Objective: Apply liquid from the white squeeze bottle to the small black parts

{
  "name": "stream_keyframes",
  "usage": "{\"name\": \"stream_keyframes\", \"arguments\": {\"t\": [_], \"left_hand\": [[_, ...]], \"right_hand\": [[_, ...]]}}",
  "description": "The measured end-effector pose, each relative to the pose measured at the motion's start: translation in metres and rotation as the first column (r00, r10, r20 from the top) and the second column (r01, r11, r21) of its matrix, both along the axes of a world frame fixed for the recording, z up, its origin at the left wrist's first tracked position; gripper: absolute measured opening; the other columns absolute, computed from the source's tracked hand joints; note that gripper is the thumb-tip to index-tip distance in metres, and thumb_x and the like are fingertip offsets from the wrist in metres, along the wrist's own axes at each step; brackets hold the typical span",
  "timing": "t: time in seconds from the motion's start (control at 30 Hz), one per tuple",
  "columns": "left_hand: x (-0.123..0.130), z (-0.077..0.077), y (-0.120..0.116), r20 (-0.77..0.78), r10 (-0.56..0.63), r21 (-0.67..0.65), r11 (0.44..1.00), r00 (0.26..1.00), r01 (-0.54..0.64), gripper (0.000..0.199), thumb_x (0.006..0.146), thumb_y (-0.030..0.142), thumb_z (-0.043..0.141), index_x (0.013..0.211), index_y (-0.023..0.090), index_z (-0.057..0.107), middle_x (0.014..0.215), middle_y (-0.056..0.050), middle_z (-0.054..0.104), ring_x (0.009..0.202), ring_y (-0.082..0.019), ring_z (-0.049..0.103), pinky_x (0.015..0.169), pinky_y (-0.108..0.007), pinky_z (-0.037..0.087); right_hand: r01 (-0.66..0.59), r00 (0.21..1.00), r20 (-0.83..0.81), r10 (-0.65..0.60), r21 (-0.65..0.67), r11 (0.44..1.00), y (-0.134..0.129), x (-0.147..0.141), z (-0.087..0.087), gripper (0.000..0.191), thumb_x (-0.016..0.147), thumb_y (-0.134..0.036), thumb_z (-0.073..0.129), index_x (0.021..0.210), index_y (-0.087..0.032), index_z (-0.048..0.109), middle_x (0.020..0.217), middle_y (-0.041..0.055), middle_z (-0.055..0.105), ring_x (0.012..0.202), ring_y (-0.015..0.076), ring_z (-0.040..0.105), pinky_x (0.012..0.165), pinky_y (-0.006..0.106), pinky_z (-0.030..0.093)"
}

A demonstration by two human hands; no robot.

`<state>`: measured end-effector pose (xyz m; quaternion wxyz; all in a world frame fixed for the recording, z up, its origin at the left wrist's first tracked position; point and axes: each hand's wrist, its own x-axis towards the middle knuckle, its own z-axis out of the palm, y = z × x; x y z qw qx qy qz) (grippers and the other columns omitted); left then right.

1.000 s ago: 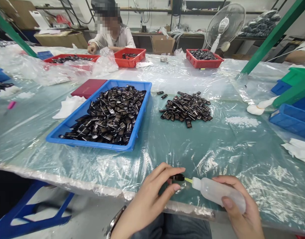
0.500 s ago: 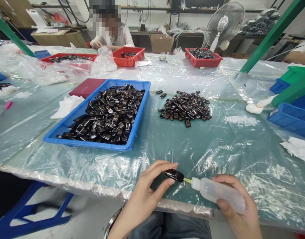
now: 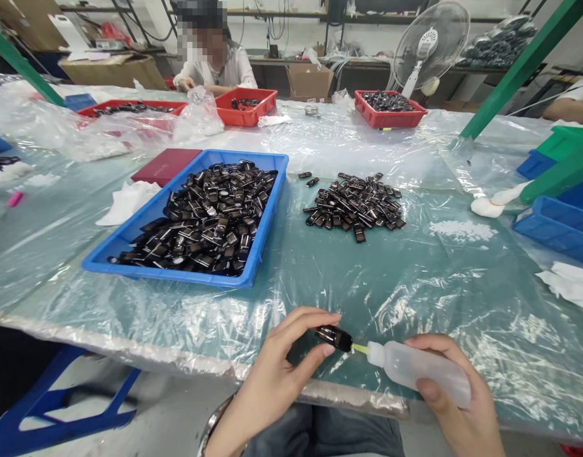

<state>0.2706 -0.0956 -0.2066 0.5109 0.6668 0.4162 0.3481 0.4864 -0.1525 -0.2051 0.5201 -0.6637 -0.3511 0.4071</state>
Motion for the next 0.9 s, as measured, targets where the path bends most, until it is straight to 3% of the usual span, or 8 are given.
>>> {"name": "stream_keyframes", "arguments": {"t": [0.4,0.9], "left_hand": [[-0.0001,-0.0007,-0.0011,0.012,0.002,-0.026,1.000,1.000,-0.002,0.030,0.099,0.031,0.059,0.122,0.049,0.060,0.118,0.003,0.060,0.111,-0.016,0.057,0.093,-0.030,0.048],[-0.0007,-0.0021,-0.0015,0.007,0.012,-0.003,1.000,1.000,-0.012,0.030,0.098,0.029,0.059,0.122,0.047,0.061,0.118,0.002,0.061,0.113,-0.017,0.057,0.094,-0.030,0.047]], "right_hand": [[0.051,0.999,-0.006,-0.051,-0.039,0.998,0.0020,-0.0042,0.0057,0.054,0.057,-0.077,0.076,0.081,-0.030,0.066,0.085,-0.0006,0.062,0.063,0.0132,0.054,0.054,0.019,0.038],[0.026,0.999,0.040,-0.026,0.011,1.000,0.0012,-0.0025,0.0021,0.050,0.061,-0.077,0.074,0.084,-0.032,0.066,0.084,-0.0022,0.062,0.061,0.0125,0.054,0.054,0.020,0.039]]}}
